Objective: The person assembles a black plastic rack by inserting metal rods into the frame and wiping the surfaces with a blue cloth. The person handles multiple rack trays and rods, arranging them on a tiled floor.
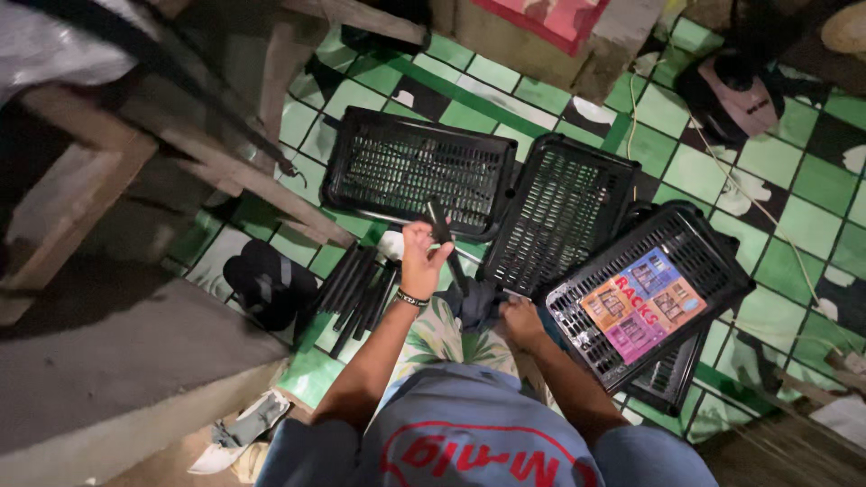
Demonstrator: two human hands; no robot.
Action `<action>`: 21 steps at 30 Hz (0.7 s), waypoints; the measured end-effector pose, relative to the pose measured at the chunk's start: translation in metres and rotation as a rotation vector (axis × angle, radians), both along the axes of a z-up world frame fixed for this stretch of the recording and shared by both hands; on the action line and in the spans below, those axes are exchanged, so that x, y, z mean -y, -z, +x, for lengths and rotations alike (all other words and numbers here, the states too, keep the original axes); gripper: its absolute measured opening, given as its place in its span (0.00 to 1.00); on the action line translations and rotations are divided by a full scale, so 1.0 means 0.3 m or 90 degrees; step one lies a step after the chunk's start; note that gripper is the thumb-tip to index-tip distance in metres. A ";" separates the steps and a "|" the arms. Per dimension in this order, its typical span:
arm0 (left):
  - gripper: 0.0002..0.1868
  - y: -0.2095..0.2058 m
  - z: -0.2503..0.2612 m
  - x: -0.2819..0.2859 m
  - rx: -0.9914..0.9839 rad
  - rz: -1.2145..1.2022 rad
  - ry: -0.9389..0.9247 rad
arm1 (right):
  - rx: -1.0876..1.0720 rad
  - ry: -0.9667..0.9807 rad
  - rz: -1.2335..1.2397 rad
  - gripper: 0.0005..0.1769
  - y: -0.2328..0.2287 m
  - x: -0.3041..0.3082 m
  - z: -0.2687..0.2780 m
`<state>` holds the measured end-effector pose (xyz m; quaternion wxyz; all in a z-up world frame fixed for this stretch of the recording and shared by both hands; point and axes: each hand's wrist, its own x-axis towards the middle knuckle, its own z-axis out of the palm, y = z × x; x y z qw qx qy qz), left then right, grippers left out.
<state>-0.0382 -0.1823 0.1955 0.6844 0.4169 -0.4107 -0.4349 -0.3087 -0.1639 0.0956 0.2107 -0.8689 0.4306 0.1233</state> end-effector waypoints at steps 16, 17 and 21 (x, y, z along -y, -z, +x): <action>0.21 -0.350 -0.134 -0.156 0.086 -0.087 0.067 | 1.107 0.358 0.572 0.25 -0.537 0.083 0.089; 0.21 -0.368 -0.148 -0.164 0.111 -0.119 0.049 | 1.128 0.341 0.504 0.28 -0.574 0.081 0.143; 0.21 -0.472 -0.164 -0.231 0.287 -0.107 -0.043 | 1.200 0.408 0.403 0.30 -0.639 0.045 0.262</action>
